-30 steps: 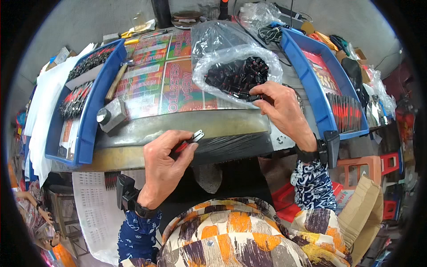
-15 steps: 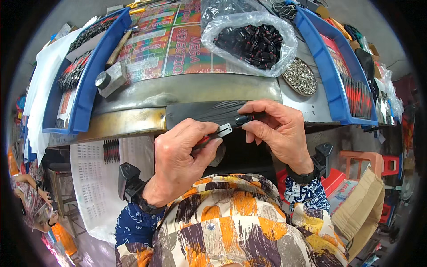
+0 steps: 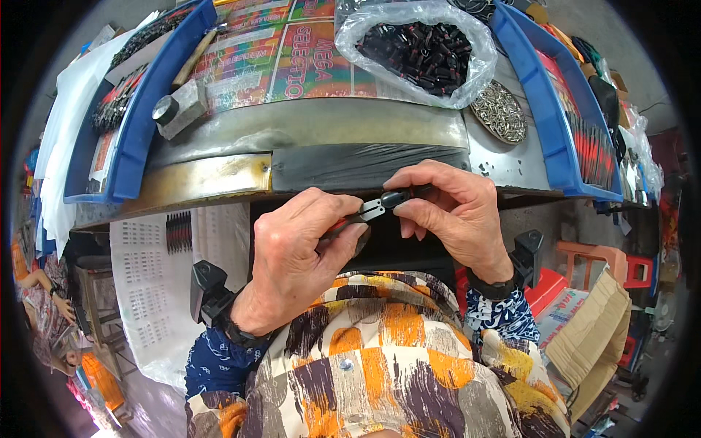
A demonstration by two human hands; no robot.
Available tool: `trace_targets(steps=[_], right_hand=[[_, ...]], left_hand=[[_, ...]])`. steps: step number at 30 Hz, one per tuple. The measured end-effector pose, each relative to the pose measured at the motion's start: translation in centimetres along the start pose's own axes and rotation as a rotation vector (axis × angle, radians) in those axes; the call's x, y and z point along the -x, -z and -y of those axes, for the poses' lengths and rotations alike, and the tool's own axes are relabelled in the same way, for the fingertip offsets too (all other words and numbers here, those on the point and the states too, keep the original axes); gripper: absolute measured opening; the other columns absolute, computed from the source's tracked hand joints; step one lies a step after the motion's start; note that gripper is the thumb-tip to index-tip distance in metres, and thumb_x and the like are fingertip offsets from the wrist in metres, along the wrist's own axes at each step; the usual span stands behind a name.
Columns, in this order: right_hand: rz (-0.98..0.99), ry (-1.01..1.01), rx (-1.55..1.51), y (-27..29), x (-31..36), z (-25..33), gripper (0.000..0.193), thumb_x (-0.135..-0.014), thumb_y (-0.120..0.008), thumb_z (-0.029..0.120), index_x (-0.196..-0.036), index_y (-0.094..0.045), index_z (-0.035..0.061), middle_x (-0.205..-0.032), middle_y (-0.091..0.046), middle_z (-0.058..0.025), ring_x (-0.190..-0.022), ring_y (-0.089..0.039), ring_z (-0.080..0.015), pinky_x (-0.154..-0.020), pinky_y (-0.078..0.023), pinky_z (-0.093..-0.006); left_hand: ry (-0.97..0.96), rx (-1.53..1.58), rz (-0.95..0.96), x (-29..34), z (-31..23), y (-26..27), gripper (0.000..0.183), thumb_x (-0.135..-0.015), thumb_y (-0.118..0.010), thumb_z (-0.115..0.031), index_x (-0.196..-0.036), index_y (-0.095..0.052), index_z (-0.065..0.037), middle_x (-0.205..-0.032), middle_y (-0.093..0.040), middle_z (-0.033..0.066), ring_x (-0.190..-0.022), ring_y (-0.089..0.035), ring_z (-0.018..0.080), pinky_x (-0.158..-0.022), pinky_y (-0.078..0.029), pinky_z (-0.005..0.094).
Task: The person assembles small electronic components at a workbench. They pick up a red and black plastic housing, insert a metal piece, and attach a black cylindrical component. The person repeats this process with multiple similar items, placing finished assemblies into a blue tray.
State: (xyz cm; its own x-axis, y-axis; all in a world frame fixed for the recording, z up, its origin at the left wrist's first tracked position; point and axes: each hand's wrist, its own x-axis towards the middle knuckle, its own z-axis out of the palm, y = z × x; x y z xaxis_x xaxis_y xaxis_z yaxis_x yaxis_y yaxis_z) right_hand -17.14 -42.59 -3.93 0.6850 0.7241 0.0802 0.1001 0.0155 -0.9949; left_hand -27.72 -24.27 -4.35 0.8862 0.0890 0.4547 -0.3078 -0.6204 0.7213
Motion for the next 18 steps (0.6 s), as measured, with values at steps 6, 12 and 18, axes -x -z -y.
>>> trace_targets(steps=[6, 12, 18], right_hand=[[0.028, -0.013, -0.016, -0.4, 0.0, -0.2, 0.019, -0.086, -0.065, -0.003, -0.105, -0.064, -0.0041, -0.092, -0.062, -0.0044, -0.067, -0.06, -0.0069, -0.058, -0.05, -0.0189], [0.122, -0.051, -0.039, -0.3, 0.0, -0.9, 0.016, -0.086, -0.065, -0.003, -0.102, -0.065, -0.0041, -0.087, -0.062, -0.0046, -0.067, -0.061, -0.0079, -0.057, -0.05, -0.0191], [0.139, -0.069, -0.043, -0.8, 0.4, -1.7, 0.018, -0.085, -0.067, -0.003, -0.102, -0.066, -0.0058, -0.091, -0.065, -0.0082, -0.069, -0.065, -0.0106, -0.059, -0.054, -0.0201]], left_hand=[[0.03, 0.024, 0.03, 0.3, -0.1, 0.0, 0.023, -0.073, -0.071, 0.004, -0.095, -0.065, 0.002, -0.077, -0.061, 0.0128, -0.061, -0.061, 0.0244, -0.052, -0.048, 0.0312], [-0.004, 0.034, 0.059, 0.7, 0.3, -0.5, 0.024, -0.072, -0.071, 0.005, -0.095, -0.064, 0.002, -0.077, -0.061, 0.0137, -0.063, -0.061, 0.0279, -0.054, -0.049, 0.0332], [0.014, 0.0, 0.078, 1.4, 0.6, -0.8, 0.024, -0.071, -0.073, 0.003, -0.094, -0.064, 0.001, -0.077, -0.062, 0.0128, -0.063, -0.062, 0.0259, -0.055, -0.049, 0.0317]])
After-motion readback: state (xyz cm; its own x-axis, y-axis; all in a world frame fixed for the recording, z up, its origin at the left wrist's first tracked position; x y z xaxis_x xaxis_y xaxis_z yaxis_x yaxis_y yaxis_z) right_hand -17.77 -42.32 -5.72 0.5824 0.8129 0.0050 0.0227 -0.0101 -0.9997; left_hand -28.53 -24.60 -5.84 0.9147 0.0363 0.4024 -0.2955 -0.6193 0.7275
